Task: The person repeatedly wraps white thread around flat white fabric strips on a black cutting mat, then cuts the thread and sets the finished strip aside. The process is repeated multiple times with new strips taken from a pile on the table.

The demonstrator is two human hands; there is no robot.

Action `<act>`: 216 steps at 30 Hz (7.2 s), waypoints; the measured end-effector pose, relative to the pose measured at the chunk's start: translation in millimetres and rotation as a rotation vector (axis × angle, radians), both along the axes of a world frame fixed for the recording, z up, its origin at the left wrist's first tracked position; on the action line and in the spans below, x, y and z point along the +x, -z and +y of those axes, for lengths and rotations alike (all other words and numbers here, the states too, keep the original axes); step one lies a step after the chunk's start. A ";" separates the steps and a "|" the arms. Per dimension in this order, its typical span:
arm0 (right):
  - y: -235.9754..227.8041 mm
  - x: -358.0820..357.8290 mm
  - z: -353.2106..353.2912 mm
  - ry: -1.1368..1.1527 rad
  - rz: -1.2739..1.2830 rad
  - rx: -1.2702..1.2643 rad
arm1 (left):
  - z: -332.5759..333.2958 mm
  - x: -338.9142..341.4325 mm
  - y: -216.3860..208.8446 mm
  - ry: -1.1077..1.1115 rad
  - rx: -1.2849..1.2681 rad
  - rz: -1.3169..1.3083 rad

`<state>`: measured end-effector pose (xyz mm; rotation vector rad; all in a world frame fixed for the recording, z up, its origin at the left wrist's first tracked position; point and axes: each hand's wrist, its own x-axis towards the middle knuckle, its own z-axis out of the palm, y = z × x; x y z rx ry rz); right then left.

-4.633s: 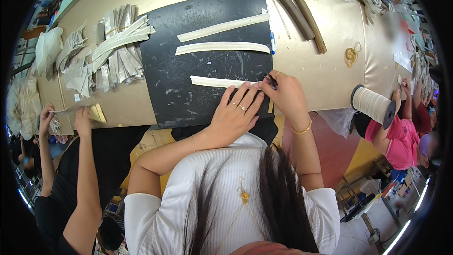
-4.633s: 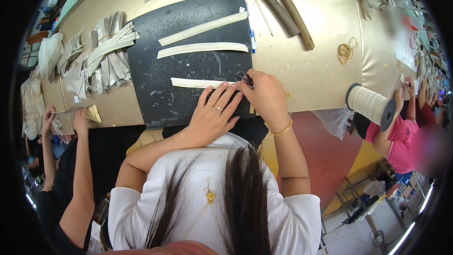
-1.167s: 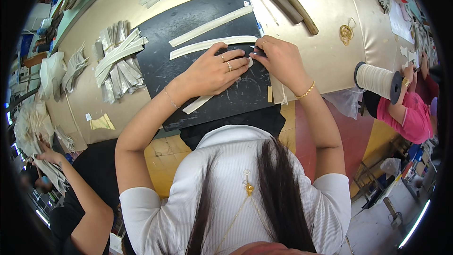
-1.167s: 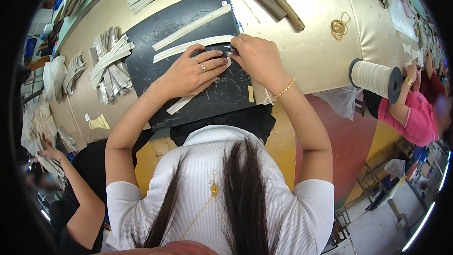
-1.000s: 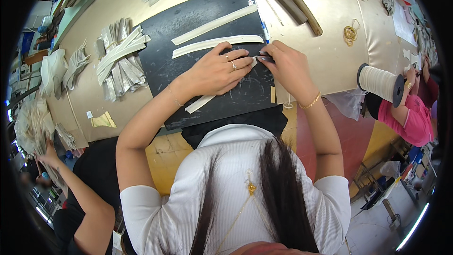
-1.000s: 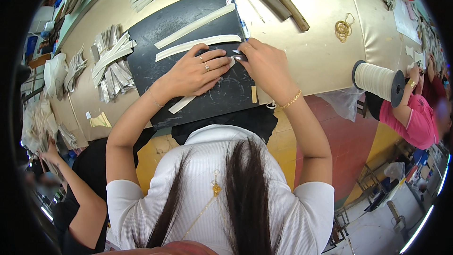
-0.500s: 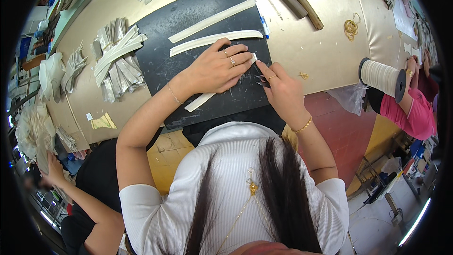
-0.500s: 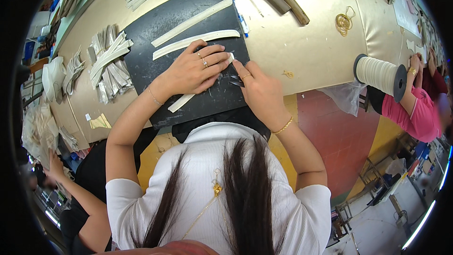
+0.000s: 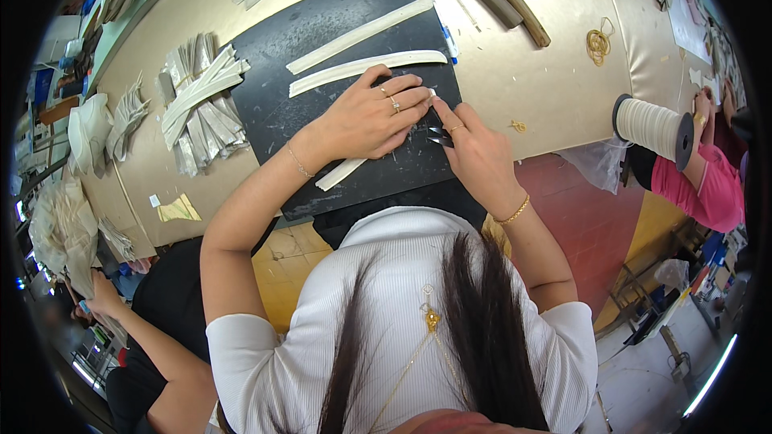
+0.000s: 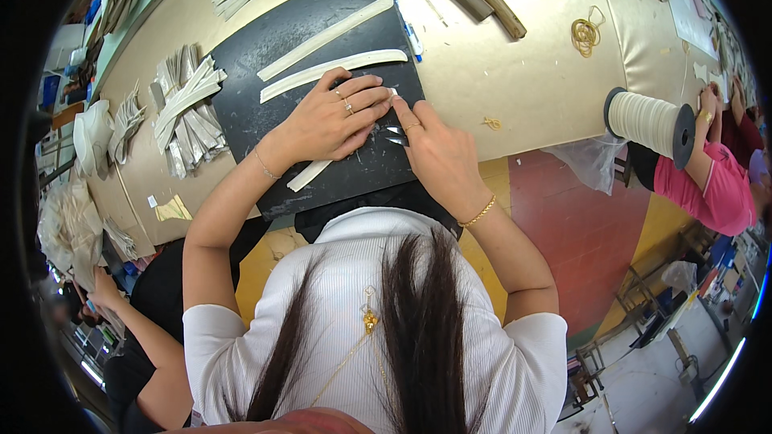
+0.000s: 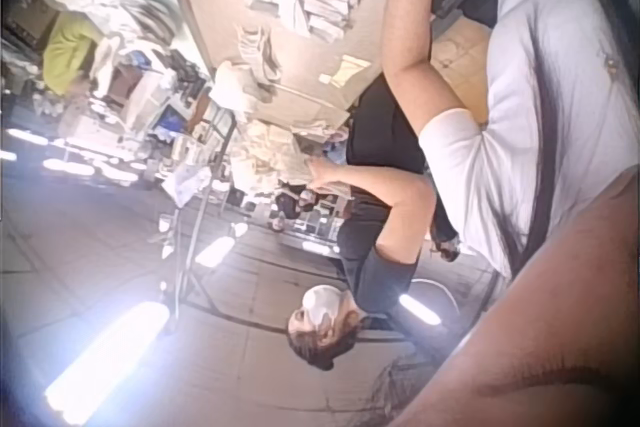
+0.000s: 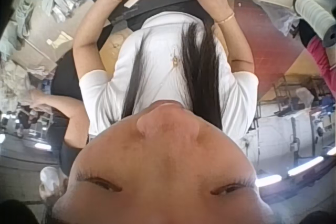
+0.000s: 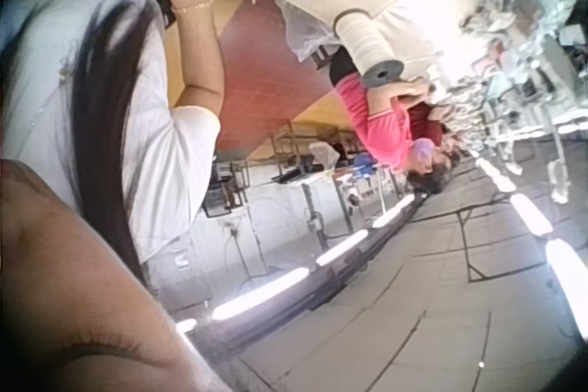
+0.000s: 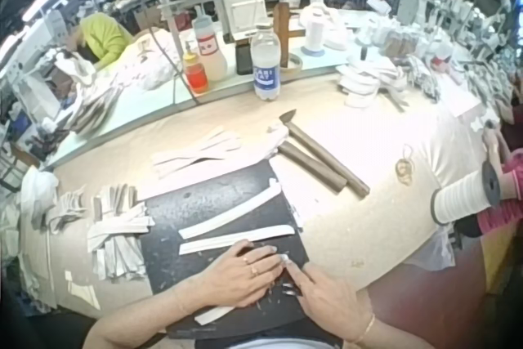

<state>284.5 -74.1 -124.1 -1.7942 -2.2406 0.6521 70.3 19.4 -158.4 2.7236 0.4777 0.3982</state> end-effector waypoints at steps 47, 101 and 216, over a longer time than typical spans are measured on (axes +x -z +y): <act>4.7 -4.9 0.7 -0.038 -0.086 0.114 | -35.7 7.2 -29.8 -0.437 -0.483 -0.037; 8.0 9.5 6.3 -0.030 -0.019 0.003 | 2.4 6.2 -9.2 -0.085 -0.340 -0.089; 19.1 -115.3 28.1 -0.360 0.183 0.133 | -91.7 -99.3 9.7 -0.885 0.111 -0.042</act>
